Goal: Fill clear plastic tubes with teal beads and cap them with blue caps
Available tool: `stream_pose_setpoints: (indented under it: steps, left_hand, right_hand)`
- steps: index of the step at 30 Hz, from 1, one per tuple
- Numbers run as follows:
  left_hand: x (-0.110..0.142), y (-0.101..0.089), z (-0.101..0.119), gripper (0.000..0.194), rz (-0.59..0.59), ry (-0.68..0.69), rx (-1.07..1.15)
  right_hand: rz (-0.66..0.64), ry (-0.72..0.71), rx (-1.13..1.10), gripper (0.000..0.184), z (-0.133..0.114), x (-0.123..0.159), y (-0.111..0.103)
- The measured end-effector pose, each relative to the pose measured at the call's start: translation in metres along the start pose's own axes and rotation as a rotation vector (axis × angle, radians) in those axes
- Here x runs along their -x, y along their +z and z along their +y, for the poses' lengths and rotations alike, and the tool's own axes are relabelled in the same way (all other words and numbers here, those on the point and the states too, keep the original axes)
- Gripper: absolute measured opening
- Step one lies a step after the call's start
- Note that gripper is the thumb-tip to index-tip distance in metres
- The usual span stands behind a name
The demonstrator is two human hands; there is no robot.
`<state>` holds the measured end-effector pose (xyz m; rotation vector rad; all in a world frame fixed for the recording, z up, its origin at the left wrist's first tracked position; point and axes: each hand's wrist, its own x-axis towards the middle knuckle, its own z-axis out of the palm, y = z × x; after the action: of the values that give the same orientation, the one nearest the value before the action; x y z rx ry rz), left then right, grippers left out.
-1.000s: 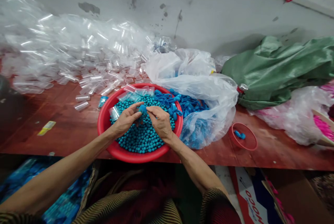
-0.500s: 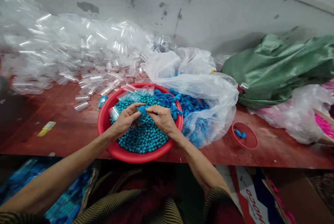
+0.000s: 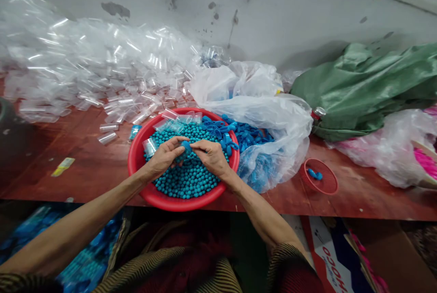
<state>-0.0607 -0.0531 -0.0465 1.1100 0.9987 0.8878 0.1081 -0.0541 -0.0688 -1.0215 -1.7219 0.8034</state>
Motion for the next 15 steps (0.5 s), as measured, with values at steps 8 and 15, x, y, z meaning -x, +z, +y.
stream_pose_setpoints:
  steps: [8, 15]
  left_hand:
    - [-0.0013, 0.0008, 0.0011, 0.059, -0.008, -0.073, -0.082]
    - [0.0024, 0.0049, 0.0022, 0.041, -0.006, -0.073, -0.13]
  right_hand:
    - [0.1, 0.21, -0.102, 0.015, -0.0048, 0.004, 0.0043]
    - [0.15, 0.331, -0.144, 0.012, -0.0084, 0.0079, 0.0112]
